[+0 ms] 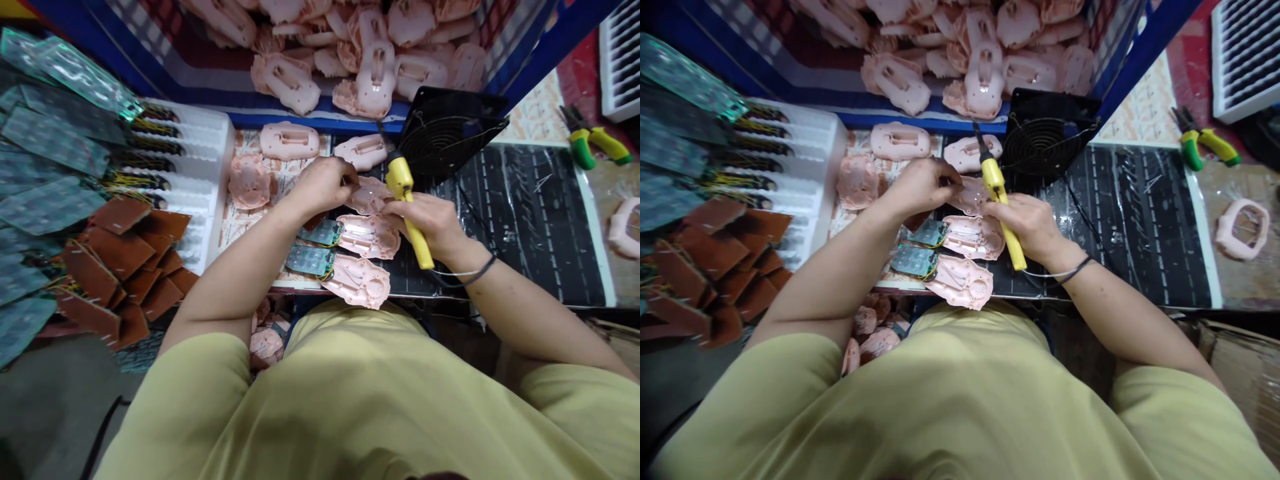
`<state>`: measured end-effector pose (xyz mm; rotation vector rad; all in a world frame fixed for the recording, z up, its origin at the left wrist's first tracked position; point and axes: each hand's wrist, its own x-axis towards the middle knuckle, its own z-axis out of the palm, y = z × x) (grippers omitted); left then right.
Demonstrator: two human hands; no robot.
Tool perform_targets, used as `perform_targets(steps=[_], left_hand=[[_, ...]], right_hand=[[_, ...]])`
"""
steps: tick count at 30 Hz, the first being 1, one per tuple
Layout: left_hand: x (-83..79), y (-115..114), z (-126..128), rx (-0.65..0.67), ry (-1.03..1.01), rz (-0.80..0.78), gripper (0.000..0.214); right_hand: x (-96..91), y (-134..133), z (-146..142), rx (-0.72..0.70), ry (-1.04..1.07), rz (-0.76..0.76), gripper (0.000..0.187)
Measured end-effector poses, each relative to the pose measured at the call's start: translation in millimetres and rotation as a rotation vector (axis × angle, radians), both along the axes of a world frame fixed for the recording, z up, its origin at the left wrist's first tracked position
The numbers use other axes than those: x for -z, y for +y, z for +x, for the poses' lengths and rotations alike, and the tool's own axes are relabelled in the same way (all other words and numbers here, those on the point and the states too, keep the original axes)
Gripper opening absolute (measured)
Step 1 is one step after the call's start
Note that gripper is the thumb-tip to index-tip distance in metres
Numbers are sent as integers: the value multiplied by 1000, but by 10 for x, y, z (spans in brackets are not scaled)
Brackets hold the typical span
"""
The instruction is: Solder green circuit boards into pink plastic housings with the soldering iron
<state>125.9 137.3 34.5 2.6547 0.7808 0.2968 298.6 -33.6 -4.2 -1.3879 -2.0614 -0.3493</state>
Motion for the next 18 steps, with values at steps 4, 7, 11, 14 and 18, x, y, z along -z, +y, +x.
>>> perform_targets(steps=[4, 7, 11, 14, 18], left_hand=[[5, -6, 119, 26, 33, 22, 29], [25, 13, 143, 24, 44, 13, 30], [54, 29, 144, 39, 28, -8, 30], [73, 30, 148, 57, 17, 3, 29], [83, 31, 150, 66, 14, 18, 28]], right_hand=[[-254, -313, 45, 95, 81, 150, 49], [-310, -510, 126, 246, 172, 316, 61], [-182, -603, 184, 281, 306, 255, 45], [-59, -573, 189, 218, 351, 158, 50], [23, -506, 202, 204, 357, 156, 31]])
